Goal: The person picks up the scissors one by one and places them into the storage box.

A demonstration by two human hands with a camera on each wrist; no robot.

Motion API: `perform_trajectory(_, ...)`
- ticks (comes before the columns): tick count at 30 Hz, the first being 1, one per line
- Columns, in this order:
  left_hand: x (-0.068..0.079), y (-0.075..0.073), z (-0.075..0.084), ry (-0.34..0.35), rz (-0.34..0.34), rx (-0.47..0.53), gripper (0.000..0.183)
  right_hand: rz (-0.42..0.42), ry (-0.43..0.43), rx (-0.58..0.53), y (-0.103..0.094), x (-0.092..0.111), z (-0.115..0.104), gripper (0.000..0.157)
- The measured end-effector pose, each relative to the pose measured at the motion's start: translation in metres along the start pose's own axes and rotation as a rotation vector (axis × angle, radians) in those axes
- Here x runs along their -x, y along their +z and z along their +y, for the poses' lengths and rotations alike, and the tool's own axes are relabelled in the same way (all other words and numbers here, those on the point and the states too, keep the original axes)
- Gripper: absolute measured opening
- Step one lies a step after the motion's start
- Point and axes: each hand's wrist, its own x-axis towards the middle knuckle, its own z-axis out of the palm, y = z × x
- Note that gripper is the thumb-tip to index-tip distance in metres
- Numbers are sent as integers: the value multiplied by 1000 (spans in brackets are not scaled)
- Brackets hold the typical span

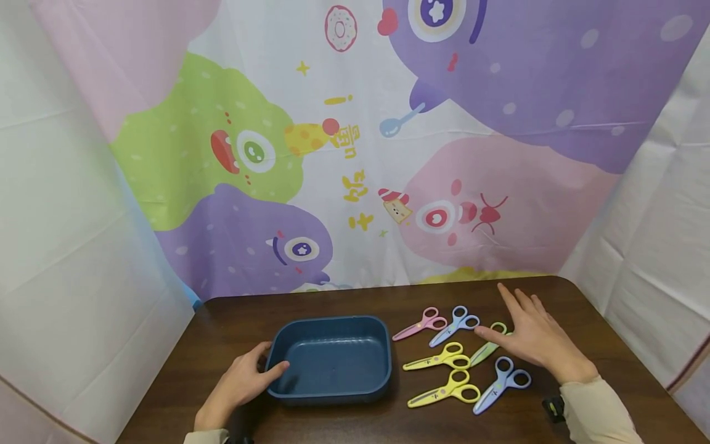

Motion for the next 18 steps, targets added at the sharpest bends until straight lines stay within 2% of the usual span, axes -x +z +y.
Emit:
perform_trajectory(6, -1, -2, 1, -20, -31, 11, 77, 7, -4, 5, 0, -1, 0, 112)
perform_trajectory(11, 0, -4, 4, -32, -33, 13, 65, 2, -4, 19, -1, -2, 1, 112)
perform_trajectory(18, -1, -6, 4, -35, -31, -8, 62, -2, -3, 20, -1, -3, 0, 112)
